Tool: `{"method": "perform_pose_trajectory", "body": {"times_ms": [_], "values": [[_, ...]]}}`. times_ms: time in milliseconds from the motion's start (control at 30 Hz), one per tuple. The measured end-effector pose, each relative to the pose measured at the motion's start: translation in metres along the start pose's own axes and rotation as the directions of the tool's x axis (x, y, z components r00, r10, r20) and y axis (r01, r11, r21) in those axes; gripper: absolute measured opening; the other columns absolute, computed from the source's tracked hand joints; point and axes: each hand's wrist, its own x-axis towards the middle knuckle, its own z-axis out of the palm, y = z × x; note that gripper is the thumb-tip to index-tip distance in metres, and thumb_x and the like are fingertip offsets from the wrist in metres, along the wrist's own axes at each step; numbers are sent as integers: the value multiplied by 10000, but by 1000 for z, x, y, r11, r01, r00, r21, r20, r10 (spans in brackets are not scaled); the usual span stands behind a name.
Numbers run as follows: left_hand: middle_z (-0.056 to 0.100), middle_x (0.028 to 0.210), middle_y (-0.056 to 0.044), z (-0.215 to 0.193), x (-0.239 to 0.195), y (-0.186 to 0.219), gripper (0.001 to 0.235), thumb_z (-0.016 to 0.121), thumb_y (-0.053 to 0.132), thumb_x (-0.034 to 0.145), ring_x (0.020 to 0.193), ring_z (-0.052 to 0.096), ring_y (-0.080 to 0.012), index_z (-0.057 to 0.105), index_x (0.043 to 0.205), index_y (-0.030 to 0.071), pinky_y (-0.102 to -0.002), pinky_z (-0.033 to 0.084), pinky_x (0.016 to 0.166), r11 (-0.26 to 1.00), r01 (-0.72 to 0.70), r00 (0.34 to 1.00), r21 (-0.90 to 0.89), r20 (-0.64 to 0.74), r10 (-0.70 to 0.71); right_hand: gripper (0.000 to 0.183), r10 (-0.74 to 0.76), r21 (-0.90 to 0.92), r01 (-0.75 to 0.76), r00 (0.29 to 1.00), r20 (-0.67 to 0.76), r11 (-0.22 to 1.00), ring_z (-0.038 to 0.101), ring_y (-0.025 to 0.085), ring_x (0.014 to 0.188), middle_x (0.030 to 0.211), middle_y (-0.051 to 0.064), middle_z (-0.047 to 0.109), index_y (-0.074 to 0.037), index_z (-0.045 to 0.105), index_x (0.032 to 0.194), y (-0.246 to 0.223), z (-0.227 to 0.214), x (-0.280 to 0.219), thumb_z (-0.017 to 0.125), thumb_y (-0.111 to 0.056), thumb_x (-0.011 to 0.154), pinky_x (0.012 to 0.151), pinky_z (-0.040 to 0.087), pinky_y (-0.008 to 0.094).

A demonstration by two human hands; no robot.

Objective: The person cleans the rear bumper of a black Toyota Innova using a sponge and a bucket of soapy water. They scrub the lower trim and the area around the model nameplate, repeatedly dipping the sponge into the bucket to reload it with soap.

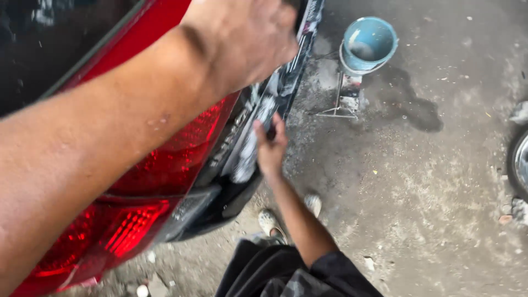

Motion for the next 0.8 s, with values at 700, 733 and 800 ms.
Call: {"method": "perform_pose_trajectory", "body": {"times_ms": [700,733,800], "values": [[767,880,-72,25,10,-5,123,713,160,787,853,744,-224,810,863,167,-368,595,600,994,68,959,-85,-269,-88,648,-297,-374,299,953,65,878,617,223,1074,1158,163,622,-6,584,1421,16,-1,-4,613,-511,1016,906,572,399],[767,880,-72,29,12,-6,123,713,160,787,853,744,-224,810,863,167,-368,595,600,995,66,958,-78,-274,-85,648,-305,-371,305,951,61,877,617,223,1074,1158,163,622,-6,584,1421,10,-2,28,613,-511,1016,906,572,399],[771,886,-57,34,16,-5,121,709,151,794,828,745,-215,809,860,168,-364,588,561,992,106,954,-70,-275,-122,761,-133,-292,132,991,15,947,651,260,1114,1304,183,674,48,485,1475,-3,-11,86,670,-482,960,986,548,423]]}}
